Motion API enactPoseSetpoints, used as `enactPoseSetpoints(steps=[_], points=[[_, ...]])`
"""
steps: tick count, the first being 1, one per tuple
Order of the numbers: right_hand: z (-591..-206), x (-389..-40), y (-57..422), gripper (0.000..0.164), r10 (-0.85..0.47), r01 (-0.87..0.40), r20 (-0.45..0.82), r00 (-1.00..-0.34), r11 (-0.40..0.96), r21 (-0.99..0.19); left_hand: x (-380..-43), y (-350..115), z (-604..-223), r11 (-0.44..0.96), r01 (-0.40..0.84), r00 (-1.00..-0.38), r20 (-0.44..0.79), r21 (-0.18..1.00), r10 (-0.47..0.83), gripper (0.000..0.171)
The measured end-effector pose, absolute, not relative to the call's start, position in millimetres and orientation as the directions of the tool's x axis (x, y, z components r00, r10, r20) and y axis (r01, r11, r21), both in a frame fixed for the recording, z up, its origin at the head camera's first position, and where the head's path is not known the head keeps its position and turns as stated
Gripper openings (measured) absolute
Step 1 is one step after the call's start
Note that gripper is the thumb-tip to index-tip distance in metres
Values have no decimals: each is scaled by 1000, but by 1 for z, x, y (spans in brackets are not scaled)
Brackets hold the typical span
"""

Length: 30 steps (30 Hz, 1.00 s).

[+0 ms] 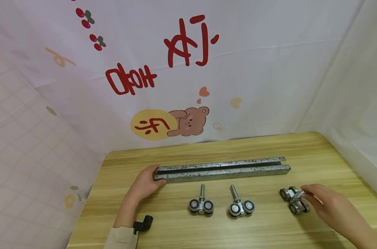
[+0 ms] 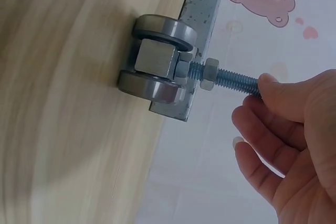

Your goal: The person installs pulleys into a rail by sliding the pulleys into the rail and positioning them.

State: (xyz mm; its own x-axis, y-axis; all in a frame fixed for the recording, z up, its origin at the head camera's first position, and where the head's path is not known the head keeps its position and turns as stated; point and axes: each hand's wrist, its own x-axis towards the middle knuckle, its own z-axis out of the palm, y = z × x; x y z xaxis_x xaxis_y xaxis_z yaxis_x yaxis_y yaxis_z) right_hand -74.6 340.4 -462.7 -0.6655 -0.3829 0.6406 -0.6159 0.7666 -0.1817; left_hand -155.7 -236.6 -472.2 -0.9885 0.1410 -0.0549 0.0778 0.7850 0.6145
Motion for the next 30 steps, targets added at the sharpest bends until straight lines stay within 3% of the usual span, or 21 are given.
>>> enactPoseSetpoints(steps=[17,26,30], points=[[-464,-79,345,62,-366,-595,623,-691,778,-202,-155,-235,-472,773,99,-987,-35,627,155,75],[-464,-84,351,67,-357,-601,654,-667,777,-188,-156,-236,-476,768,119,-986,-13,629,164,72],[-463,-84,355,64,-342,-578,637,-690,790,-203,-157,-235,-477,767,123,-987,-6,630,162,72]])
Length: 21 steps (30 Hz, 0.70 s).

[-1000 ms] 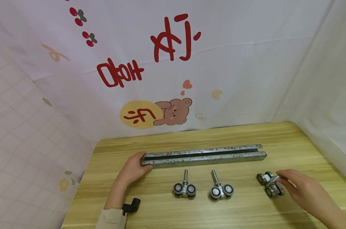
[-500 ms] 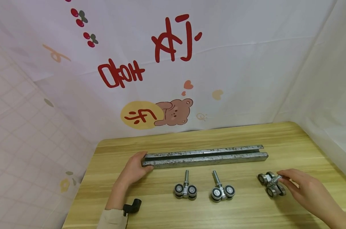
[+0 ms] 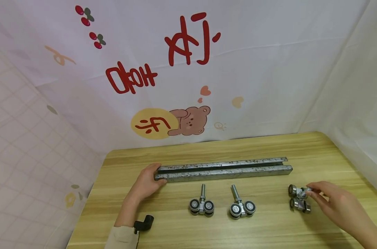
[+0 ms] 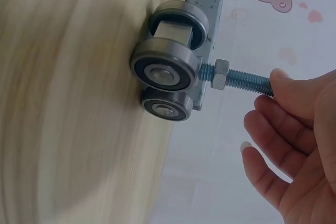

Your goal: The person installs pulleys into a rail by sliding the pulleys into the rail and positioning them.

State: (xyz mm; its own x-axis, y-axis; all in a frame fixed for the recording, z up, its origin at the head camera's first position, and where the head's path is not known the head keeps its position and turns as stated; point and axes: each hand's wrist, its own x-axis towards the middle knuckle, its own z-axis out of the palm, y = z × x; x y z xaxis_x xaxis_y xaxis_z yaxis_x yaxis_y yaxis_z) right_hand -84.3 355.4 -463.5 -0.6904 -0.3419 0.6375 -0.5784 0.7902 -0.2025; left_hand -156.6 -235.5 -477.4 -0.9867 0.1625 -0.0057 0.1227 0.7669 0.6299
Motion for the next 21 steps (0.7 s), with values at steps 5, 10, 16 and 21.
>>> enactPoseSetpoints(steps=[5,10,16,21], points=[[-463,-84,360,39,-317,-544,614,-723,810,-221,-157,-235,-476,762,118,-988,-2,637,156,71],[-463,-86,361,14,-284,-506,593,-753,826,-247,-155,-235,-477,760,115,-987,-10,640,157,70],[-461,-93,362,14,-235,-454,573,-785,847,-276,-154,-236,-476,756,113,-987,-14,645,160,70],[-462,-98,364,13,-215,-437,580,-786,856,-276,-155,-236,-475,757,119,-986,-17,642,169,70]])
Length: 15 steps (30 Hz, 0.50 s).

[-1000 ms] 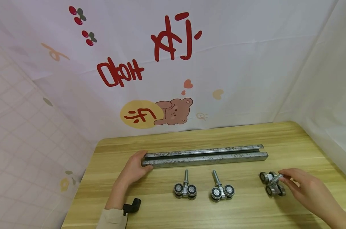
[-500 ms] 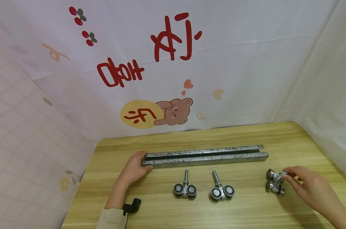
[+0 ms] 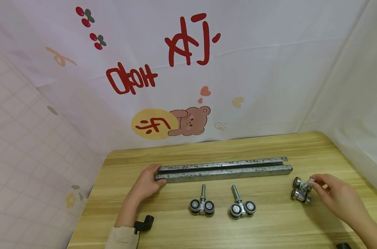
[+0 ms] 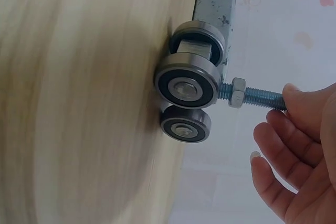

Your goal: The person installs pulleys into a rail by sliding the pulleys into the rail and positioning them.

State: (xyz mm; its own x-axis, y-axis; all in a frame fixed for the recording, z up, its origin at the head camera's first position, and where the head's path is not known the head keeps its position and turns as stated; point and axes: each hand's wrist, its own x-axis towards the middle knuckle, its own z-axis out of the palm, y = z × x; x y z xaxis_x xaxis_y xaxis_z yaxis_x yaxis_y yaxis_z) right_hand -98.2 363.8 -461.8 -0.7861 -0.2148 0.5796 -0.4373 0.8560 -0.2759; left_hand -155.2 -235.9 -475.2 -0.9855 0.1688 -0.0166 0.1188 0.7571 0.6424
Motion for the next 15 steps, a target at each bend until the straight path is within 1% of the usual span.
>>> enactPoseSetpoints(steps=[5,8,13,15], points=[[-462,-104,366,15,-194,-412,572,-797,867,-281,-155,-236,-474,754,121,-985,-15,646,171,69],[-461,-108,367,15,-159,-379,541,-825,868,-322,-155,-236,-475,753,117,-986,-15,648,165,69],[-461,-115,371,15,-128,-349,515,-847,866,-359,-156,-236,-475,745,107,-987,-20,658,160,69],[-461,-117,373,15,-107,-324,487,-867,863,-388,-156,-236,-474,741,103,-987,-22,664,157,69]])
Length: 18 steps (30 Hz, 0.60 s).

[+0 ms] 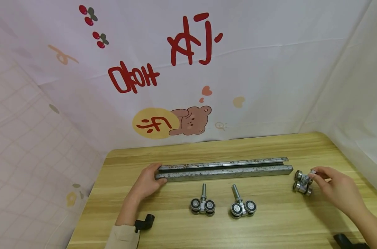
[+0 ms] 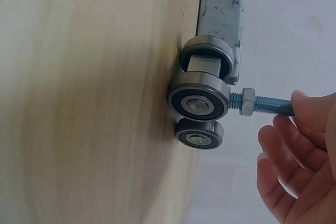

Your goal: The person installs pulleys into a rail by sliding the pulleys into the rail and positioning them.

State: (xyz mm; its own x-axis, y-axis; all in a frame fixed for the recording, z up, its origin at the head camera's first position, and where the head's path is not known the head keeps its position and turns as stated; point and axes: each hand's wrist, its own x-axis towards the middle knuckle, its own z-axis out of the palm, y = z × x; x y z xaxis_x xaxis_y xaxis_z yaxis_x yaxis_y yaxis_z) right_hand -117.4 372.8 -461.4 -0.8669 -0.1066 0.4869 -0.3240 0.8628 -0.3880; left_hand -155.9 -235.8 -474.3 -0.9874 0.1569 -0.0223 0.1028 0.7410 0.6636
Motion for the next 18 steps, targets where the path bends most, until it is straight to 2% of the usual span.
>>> enactPoseSetpoints(steps=[4,8,18], points=[[-461,-123,377,19,-45,-240,392,-919,852,-465,-156,-236,-474,736,96,-988,-23,670,150,69],[-459,-130,381,23,-20,-198,335,-942,839,-506,-156,-236,-473,738,90,-989,-26,668,144,70],[-461,-146,391,27,5,-174,312,-950,820,-545,-156,-236,-473,730,84,-989,-31,678,142,70]])
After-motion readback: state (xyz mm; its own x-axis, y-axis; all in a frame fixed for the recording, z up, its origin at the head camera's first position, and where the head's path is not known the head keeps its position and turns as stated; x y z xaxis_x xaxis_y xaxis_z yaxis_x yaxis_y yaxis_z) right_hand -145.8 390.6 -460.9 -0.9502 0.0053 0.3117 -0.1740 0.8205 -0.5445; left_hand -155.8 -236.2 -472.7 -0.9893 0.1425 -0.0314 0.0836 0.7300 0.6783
